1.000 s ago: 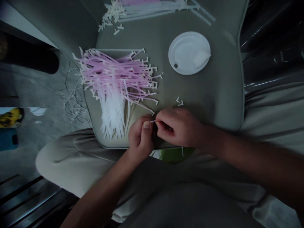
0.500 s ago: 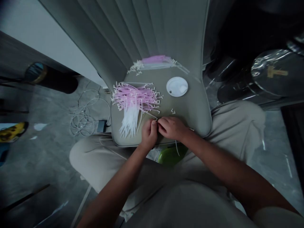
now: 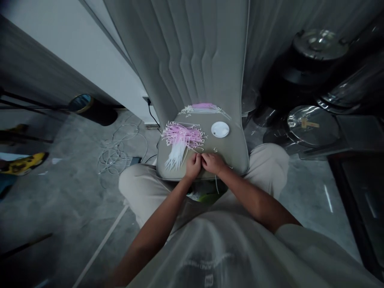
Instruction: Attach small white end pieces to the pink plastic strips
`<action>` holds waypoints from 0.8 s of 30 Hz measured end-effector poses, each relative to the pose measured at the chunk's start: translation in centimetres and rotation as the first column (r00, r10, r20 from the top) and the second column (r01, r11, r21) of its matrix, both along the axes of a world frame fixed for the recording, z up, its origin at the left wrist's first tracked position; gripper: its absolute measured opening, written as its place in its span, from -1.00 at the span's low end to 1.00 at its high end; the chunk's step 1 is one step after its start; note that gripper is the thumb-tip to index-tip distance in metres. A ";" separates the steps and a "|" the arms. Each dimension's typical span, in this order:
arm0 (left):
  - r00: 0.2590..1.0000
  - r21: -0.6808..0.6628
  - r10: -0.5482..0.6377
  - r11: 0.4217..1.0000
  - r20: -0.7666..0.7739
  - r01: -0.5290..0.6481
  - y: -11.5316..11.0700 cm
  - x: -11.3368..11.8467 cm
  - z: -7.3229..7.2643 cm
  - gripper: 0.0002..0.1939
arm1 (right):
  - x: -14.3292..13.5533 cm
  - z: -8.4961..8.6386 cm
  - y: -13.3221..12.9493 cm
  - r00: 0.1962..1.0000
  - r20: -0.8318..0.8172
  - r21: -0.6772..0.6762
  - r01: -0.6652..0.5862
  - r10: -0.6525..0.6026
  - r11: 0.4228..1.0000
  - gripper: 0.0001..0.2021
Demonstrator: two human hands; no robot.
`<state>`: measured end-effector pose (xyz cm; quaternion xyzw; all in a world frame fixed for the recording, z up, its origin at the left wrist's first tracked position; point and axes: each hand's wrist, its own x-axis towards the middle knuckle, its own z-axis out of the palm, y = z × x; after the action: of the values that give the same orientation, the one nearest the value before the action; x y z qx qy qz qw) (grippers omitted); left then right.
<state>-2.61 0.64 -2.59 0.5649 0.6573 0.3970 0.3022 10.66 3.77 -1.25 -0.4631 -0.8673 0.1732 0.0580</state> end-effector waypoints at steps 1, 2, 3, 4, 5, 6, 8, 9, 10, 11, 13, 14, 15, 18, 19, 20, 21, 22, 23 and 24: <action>1.000 -0.007 0.014 1.000 0.004 -0.014 0.0 0.1 -0.1 -0.63 | 0.0 0.0 0.0 1.000 0.018 -0.015 0.005 -0.005 1.000 -0.72; 1.000 -0.016 0.027 1.000 0.008 -0.027 -0.1 0.1 -0.1 -0.62 | 0.0 0.0 0.0 0.999 0.033 -0.029 0.010 -0.009 1.000 -0.70; 0.999 -0.027 0.037 0.999 0.011 -0.037 -0.1 0.1 -0.2 -0.62 | 0.0 0.0 0.0 0.999 0.046 -0.040 0.013 -0.012 0.999 -0.68; 0.999 -0.039 0.046 0.998 0.015 -0.045 -0.1 0.1 -0.2 -0.62 | 0.0 0.0 0.1 0.998 0.056 -0.050 0.017 -0.014 0.999 -0.68; 0.998 -0.052 0.052 0.997 0.019 -0.051 -0.1 0.2 -0.3 -0.64 | 0.0 0.0 0.1 0.998 0.064 -0.058 0.022 -0.018 0.998 -0.67; 0.998 -0.067 0.058 0.996 0.023 -0.056 -0.1 0.2 -0.3 -0.67 | -0.1 0.0 0.1 0.997 0.068 -0.063 0.028 -0.024 0.998 -0.67; 0.998 -0.095 0.063 0.994 0.029 -0.060 -0.1 0.2 -0.2 -0.72 | 0.0 0.0 0.1 0.997 0.071 -0.068 0.041 -0.036 0.997 -0.67; 0.997 -0.108 0.064 0.992 0.031 -0.061 -0.1 0.2 -0.1 -0.72 | 0.0 0.0 0.1 0.997 0.069 -0.068 0.048 -0.043 0.997 -0.66; 0.997 -0.120 0.063 0.991 0.034 -0.058 -0.1 0.2 0.0 -0.71 | 0.0 0.0 0.1 0.997 0.065 -0.066 0.056 -0.051 0.996 -0.66; 0.998 -0.130 0.060 0.990 0.037 -0.055 0.0 0.2 0.1 -0.69 | 0.1 0.0 0.0 0.996 0.060 -0.063 0.064 -0.060 0.996 -0.66; 0.998 -0.148 0.050 0.988 0.041 -0.044 -0.1 0.2 0.3 -0.68 | 0.2 -0.1 0.0 0.996 0.048 -0.058 0.075 -0.072 0.995 -0.66; 0.998 -0.155 0.046 0.987 0.043 -0.039 -0.1 0.2 0.3 -0.67 | 0.3 -0.1 -0.1 0.996 0.041 -0.057 0.078 -0.076 0.995 -0.65; 0.998 -0.161 0.042 0.986 0.044 -0.035 -0.1 0.2 0.4 -0.67 | 0.3 -0.1 -0.1 0.996 0.036 -0.055 0.080 -0.078 0.995 -0.65; 0.998 -0.177 0.042 0.984 0.045 -0.034 -0.1 0.3 0.5 -0.65 | 0.4 -0.1 -0.2 0.997 0.023 -0.052 0.081 -0.080 0.995 -0.65; 0.998 -0.181 0.048 0.983 0.044 -0.039 -0.1 0.3 0.5 -0.65 | 0.4 -0.1 -0.2 0.996 0.021 -0.050 0.083 -0.082 0.995 -0.65; 0.998 -0.183 0.055 0.982 0.042 -0.046 -0.1 0.3 0.5 -0.64 | 0.4 0.0 -0.2 0.996 0.020 -0.047 0.086 -0.085 0.995 -0.64; 0.997 -0.184 0.063 0.981 0.040 -0.054 0.0 0.4 0.5 -0.64 | 0.3 0.0 -0.3 0.996 0.018 -0.044 0.088 -0.088 0.995 -0.64; 0.997 -0.184 0.071 0.981 0.037 -0.063 0.0 0.4 0.5 -0.64 | 0.3 0.1 -0.3 0.996 0.018 -0.041 0.091 -0.090 0.995 -0.65; 0.996 -0.183 0.077 0.981 0.034 -0.070 0.0 0.4 0.6 -0.64 | 0.3 0.2 -0.3 0.996 0.017 -0.037 0.093 -0.092 0.995 -0.65; 0.996 -0.183 0.081 0.980 0.030 -0.074 0.0 0.4 0.6 -0.64 | 0.3 0.3 -0.3 0.995 0.016 -0.034 0.094 -0.093 0.995 -0.65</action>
<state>-2.21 0.68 -2.00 0.5014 0.7064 0.3575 0.3491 10.97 3.43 -0.94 -0.5055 -0.8419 0.1818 0.0517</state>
